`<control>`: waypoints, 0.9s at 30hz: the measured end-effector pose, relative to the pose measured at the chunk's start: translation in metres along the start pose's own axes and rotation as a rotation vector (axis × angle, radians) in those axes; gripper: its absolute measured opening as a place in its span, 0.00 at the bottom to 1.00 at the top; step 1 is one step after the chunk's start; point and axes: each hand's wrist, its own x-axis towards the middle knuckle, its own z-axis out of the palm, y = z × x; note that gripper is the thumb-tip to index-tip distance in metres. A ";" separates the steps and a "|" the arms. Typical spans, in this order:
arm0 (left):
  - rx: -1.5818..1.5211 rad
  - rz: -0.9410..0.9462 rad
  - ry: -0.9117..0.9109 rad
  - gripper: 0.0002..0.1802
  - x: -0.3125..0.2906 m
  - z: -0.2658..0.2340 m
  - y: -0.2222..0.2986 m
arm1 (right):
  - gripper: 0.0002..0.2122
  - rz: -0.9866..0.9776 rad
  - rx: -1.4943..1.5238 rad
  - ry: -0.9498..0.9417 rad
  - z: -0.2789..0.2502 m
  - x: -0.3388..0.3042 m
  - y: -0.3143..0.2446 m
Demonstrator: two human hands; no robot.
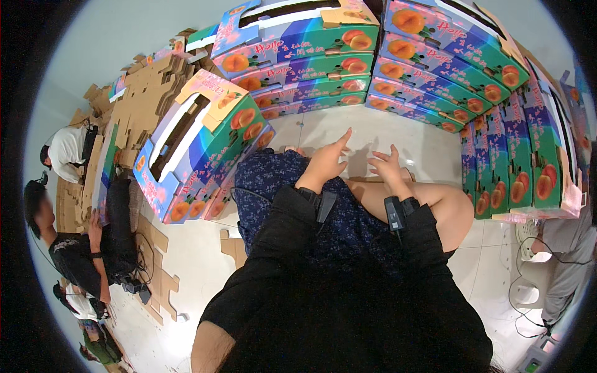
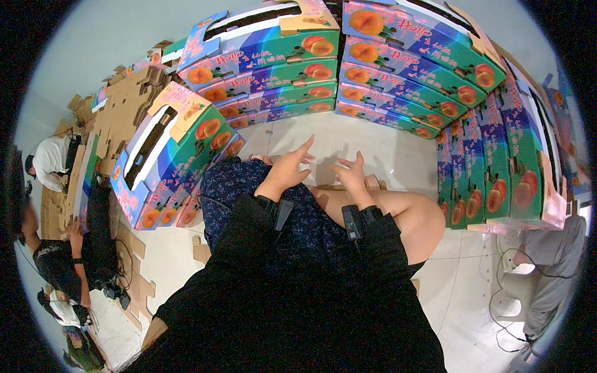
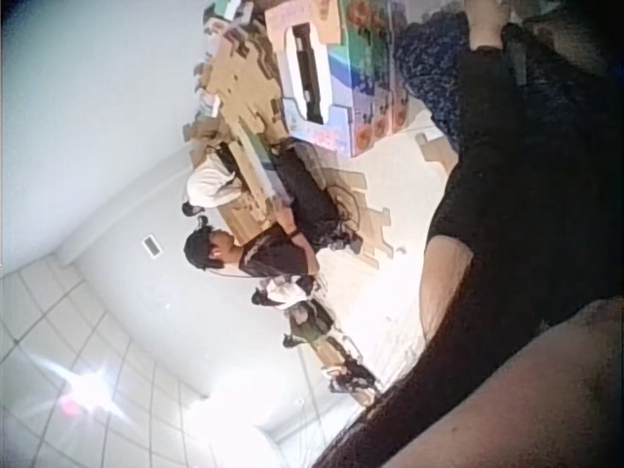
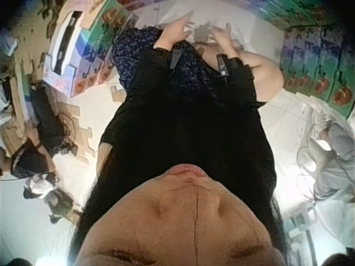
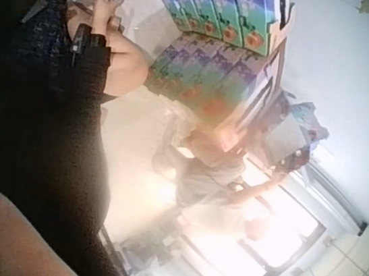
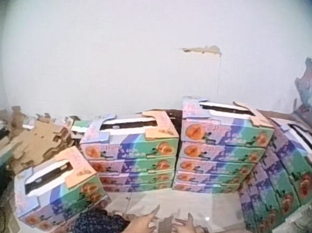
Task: The person is stacking and organizing assembled cardboard peach boxes on the floor of a factory.
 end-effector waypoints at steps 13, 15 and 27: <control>0.047 0.202 0.127 0.17 0.002 0.015 -0.027 | 0.51 -0.074 -0.096 0.116 0.010 0.005 0.005; 0.011 0.128 0.005 0.12 0.004 0.014 -0.018 | 0.50 -0.089 -0.093 0.139 0.006 0.007 0.008; -0.002 0.022 -0.032 0.31 0.002 0.009 -0.010 | 0.33 -0.103 0.020 -0.037 0.015 -0.014 -0.022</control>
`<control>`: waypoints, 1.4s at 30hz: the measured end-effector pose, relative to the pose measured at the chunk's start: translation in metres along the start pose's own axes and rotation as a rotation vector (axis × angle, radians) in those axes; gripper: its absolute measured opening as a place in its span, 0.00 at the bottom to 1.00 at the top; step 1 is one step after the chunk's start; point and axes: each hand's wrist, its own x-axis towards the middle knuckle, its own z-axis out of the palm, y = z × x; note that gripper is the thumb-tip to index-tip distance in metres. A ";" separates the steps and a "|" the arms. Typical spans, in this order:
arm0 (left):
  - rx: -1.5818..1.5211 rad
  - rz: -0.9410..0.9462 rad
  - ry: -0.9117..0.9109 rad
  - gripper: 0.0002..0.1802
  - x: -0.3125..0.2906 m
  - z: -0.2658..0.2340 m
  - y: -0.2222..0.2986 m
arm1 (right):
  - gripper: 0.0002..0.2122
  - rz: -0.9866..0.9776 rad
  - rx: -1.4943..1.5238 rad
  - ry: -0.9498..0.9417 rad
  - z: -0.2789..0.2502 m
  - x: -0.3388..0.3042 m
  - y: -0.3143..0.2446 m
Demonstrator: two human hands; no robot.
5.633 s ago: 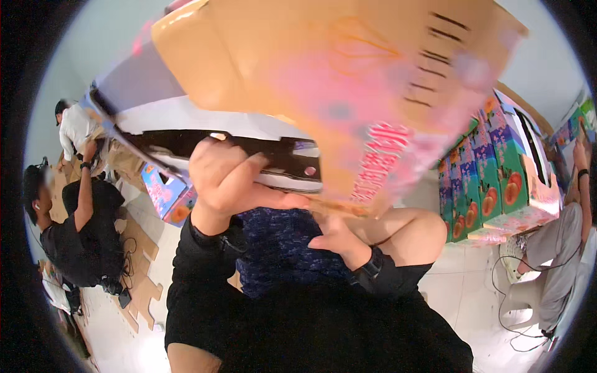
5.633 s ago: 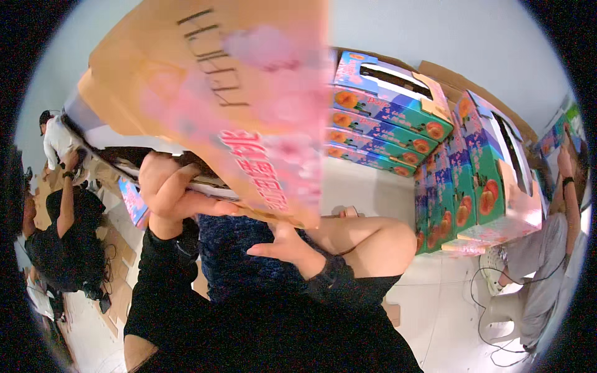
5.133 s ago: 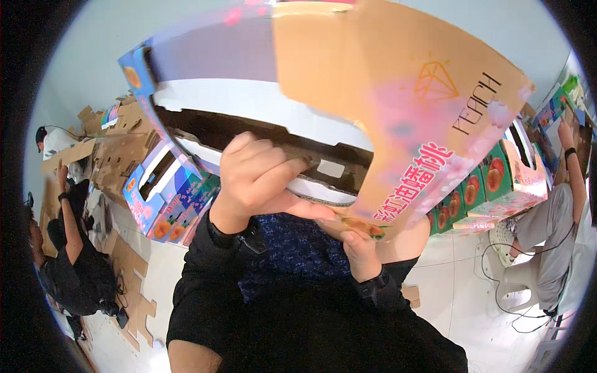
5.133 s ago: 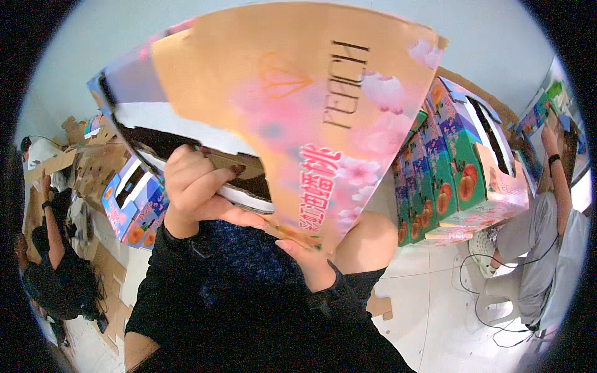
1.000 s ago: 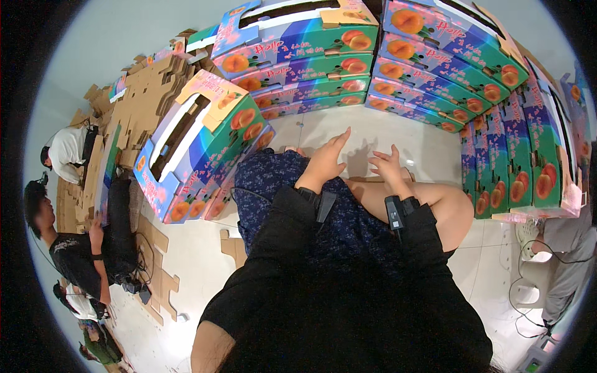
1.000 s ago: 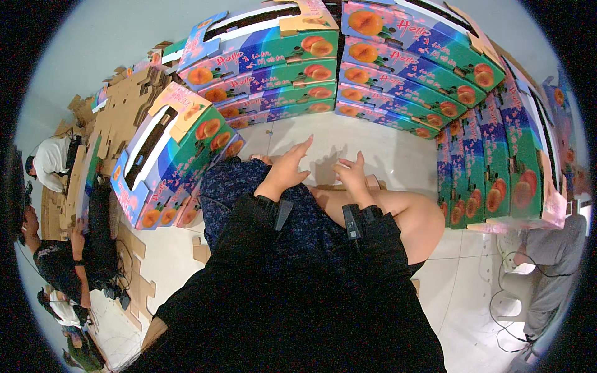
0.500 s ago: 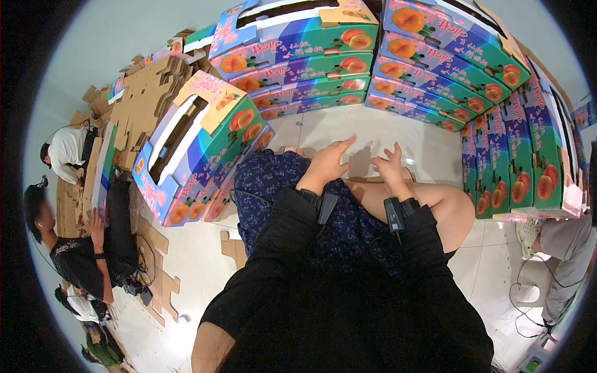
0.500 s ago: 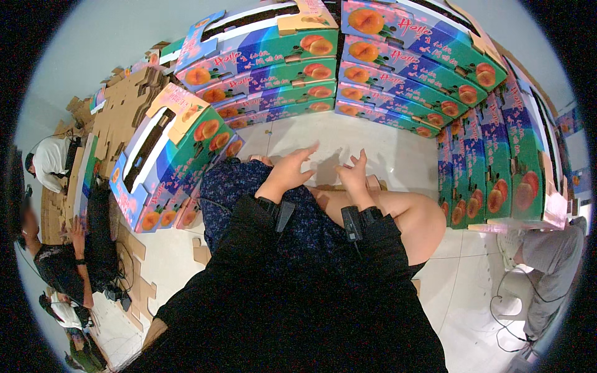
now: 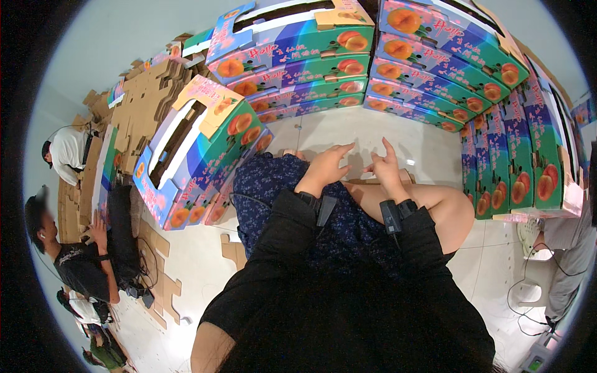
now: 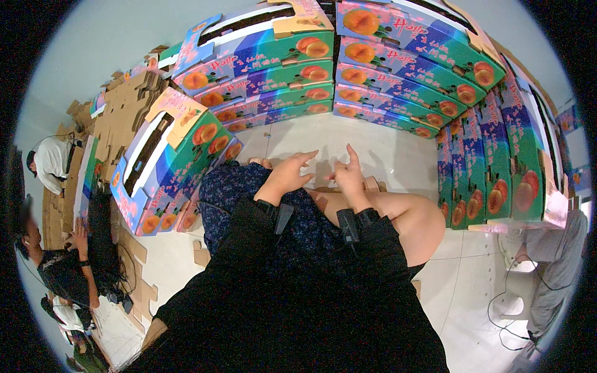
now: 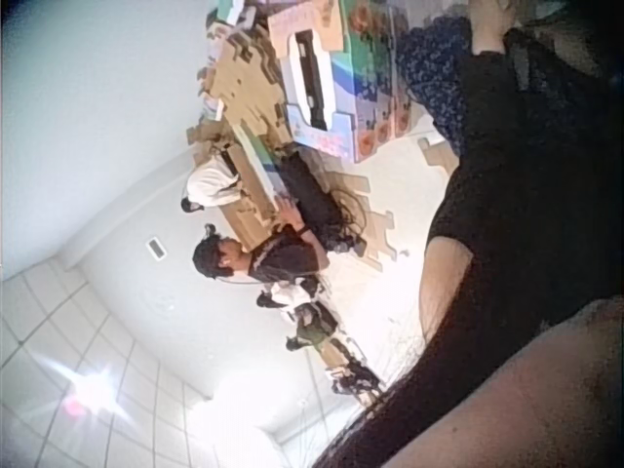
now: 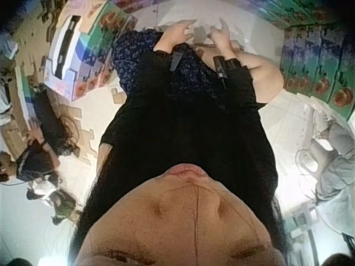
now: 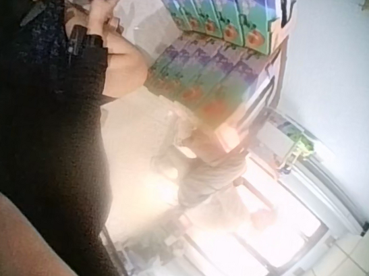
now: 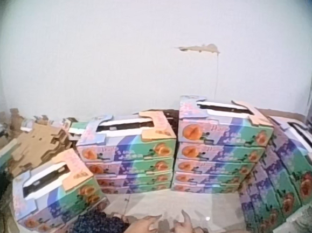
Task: The person is stacking and organizing assembled cardboard peach boxes on the floor of a factory.
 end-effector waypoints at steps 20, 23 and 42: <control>0.070 -0.031 -0.071 0.32 0.005 -0.002 0.010 | 0.30 0.101 -0.239 -0.066 0.001 0.002 -0.001; 0.035 -0.017 -0.066 0.33 0.005 -0.001 0.010 | 0.30 0.002 -0.461 -0.054 0.004 -0.001 0.005; -0.123 -0.195 -0.109 0.51 0.006 -0.010 0.020 | 0.35 -0.046 -0.703 -0.167 0.009 -0.010 -0.003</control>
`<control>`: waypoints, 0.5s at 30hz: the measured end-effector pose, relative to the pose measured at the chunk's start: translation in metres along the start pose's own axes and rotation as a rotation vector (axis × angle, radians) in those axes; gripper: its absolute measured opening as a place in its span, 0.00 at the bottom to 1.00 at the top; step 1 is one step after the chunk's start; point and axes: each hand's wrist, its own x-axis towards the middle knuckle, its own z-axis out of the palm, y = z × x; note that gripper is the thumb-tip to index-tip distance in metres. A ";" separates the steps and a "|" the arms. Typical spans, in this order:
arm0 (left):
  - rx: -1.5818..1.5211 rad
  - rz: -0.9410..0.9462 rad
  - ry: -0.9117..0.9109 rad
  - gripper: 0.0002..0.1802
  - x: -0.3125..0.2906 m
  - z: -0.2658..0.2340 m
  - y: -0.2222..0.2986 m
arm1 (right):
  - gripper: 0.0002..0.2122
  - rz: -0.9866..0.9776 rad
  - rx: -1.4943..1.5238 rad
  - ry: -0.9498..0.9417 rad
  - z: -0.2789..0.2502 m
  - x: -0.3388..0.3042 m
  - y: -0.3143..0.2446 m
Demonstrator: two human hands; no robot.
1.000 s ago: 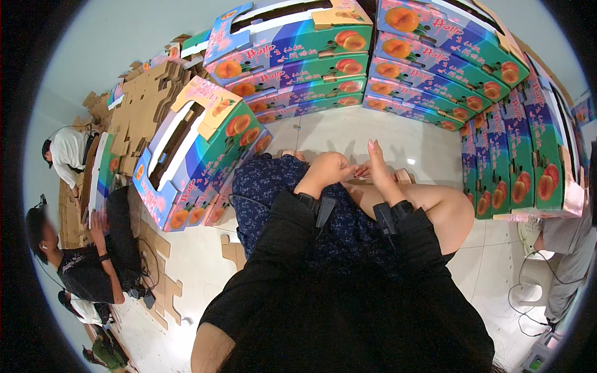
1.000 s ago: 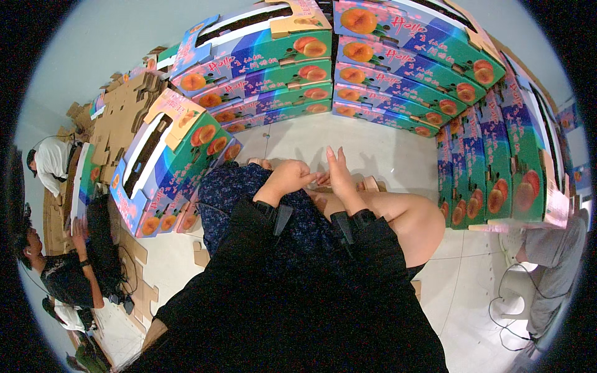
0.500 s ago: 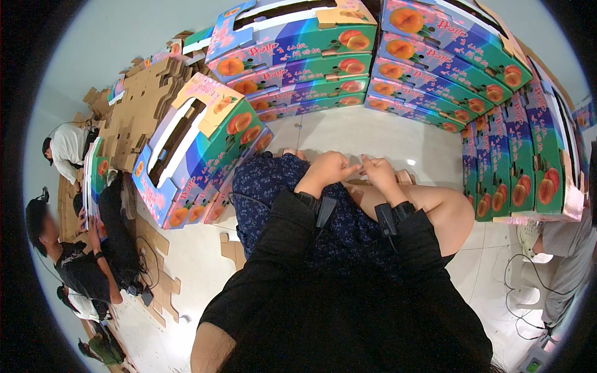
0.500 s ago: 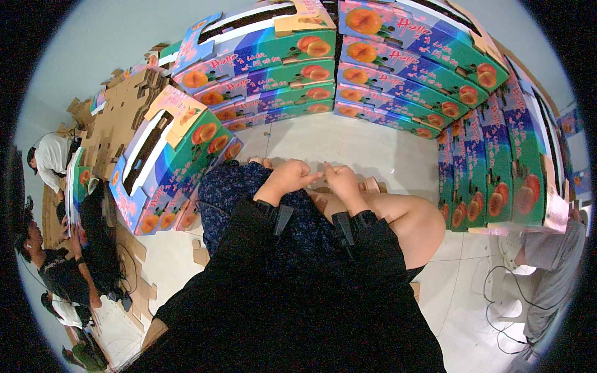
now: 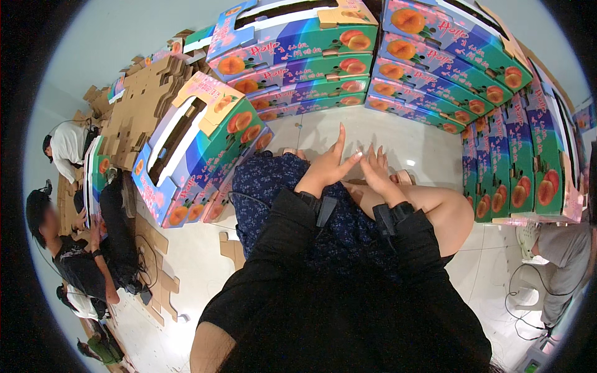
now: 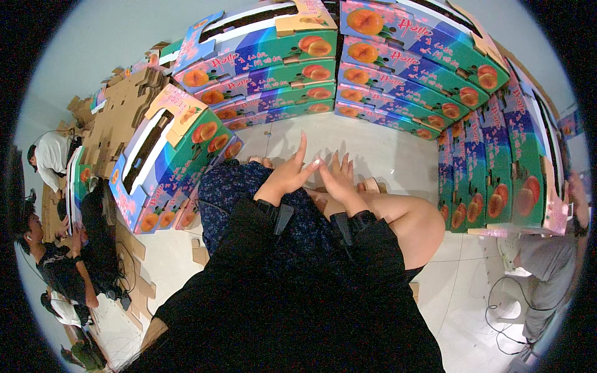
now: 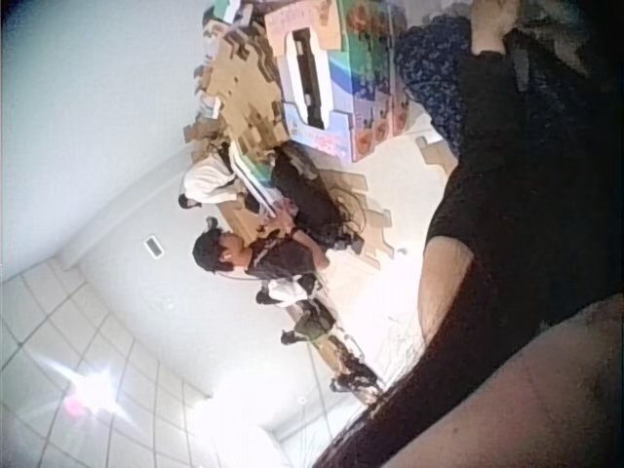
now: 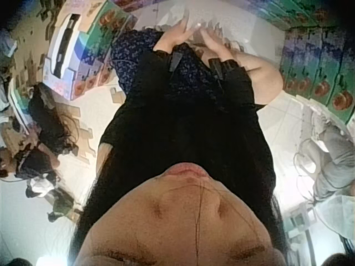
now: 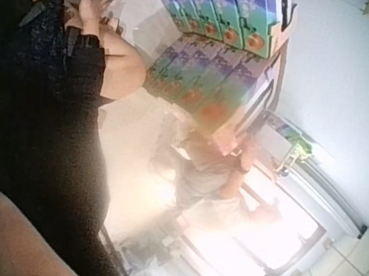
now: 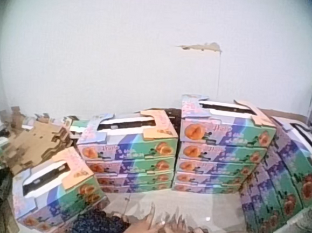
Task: The person is stacking and organizing assembled cardboard peach boxes on the floor of a factory.
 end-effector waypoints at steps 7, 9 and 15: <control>0.102 0.005 0.098 0.39 -0.001 0.005 -0.008 | 0.45 -0.053 -0.010 0.043 0.006 0.003 0.005; 0.104 -0.011 0.037 0.34 0.002 -0.001 -0.003 | 0.46 -0.036 0.028 0.048 0.002 0.004 0.002; 0.114 0.089 0.123 0.37 0.001 0.000 -0.001 | 0.34 -0.107 0.117 0.260 0.001 0.002 -0.004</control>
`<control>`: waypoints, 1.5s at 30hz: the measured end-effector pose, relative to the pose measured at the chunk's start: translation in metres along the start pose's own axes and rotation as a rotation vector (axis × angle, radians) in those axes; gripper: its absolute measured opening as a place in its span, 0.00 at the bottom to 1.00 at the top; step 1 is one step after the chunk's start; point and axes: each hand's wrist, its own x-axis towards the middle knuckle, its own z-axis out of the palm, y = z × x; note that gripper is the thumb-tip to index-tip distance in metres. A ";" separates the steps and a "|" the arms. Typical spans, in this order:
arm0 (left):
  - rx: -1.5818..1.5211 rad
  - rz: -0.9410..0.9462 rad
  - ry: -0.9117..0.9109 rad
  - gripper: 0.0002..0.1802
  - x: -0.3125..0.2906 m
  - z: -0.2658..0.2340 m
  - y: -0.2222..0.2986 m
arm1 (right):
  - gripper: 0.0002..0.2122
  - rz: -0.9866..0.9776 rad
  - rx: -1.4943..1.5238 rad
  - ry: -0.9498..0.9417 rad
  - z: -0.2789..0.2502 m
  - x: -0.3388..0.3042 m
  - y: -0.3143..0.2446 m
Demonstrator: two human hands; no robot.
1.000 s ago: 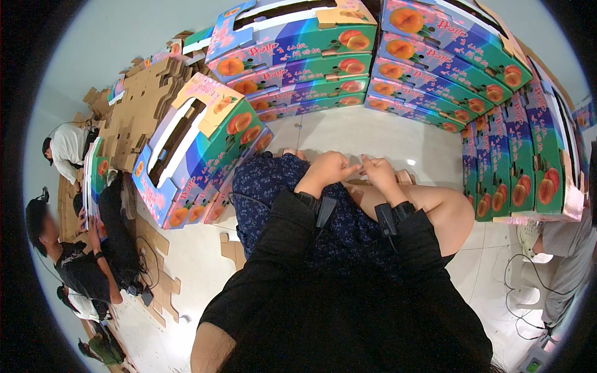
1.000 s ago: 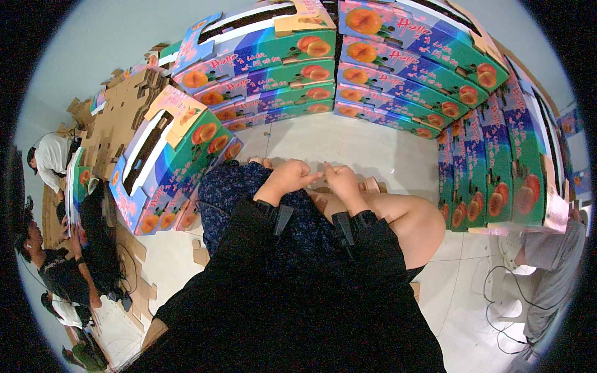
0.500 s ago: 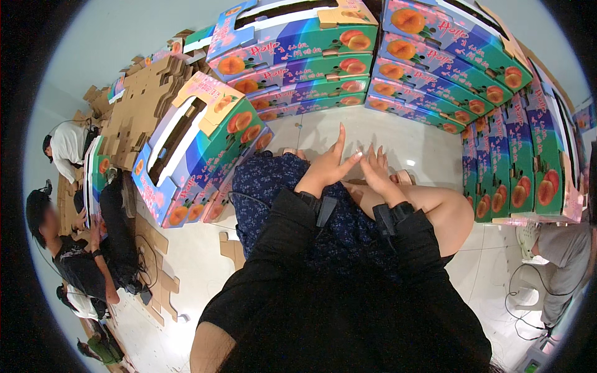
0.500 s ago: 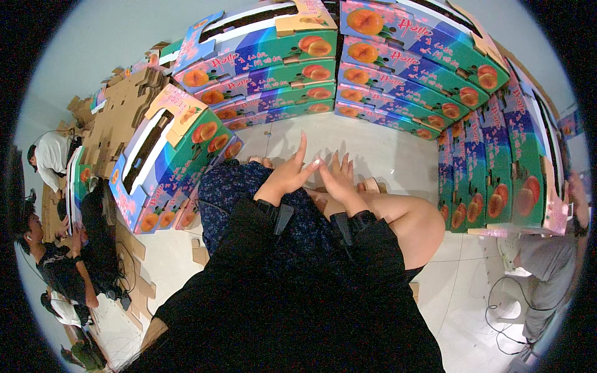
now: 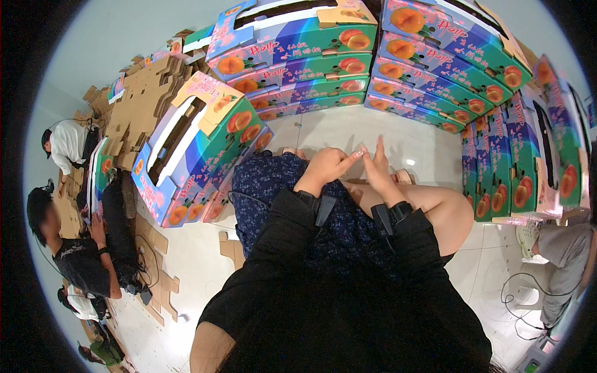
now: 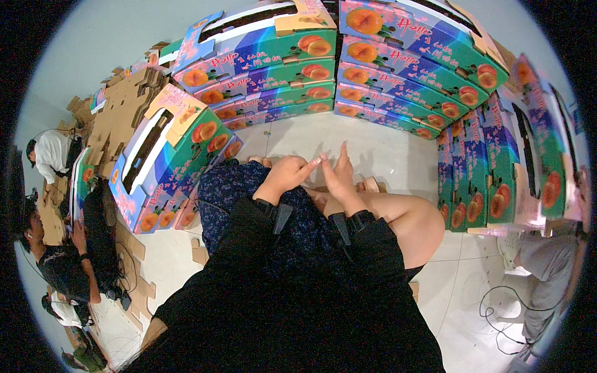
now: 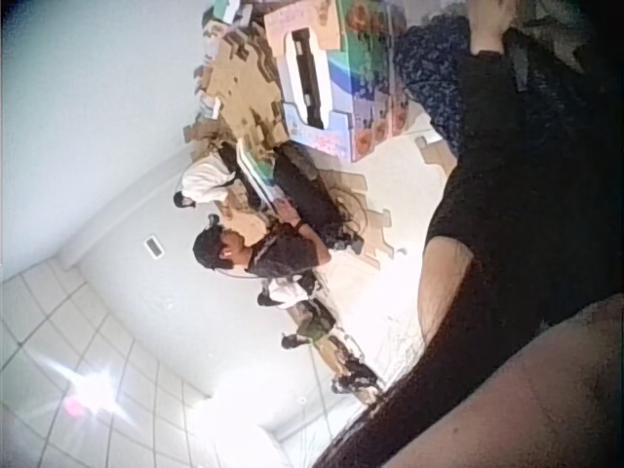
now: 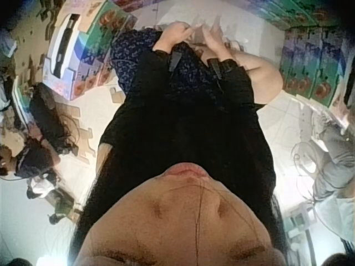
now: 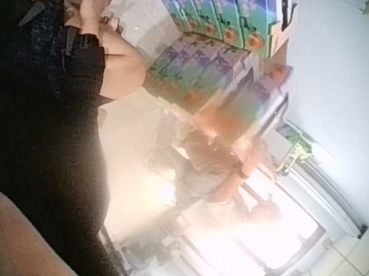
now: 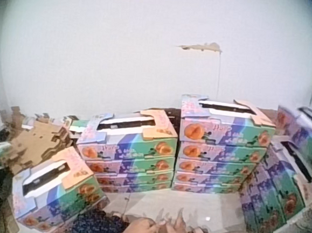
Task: The person is stacking and organizing assembled cardboard peach boxes on the floor of a factory.
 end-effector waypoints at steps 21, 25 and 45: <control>0.555 -0.103 1.297 0.52 -0.101 -0.211 -0.011 | 0.19 -0.151 0.058 -0.083 -0.006 -0.001 -0.008; 0.853 -0.359 1.023 0.44 -0.173 -0.271 -0.072 | 0.18 -0.186 -0.038 -0.236 0.005 -0.008 -0.019; 0.777 -0.437 0.721 0.51 -0.181 -0.250 -0.072 | 0.14 -0.263 -0.068 -0.250 -0.004 -0.014 -0.003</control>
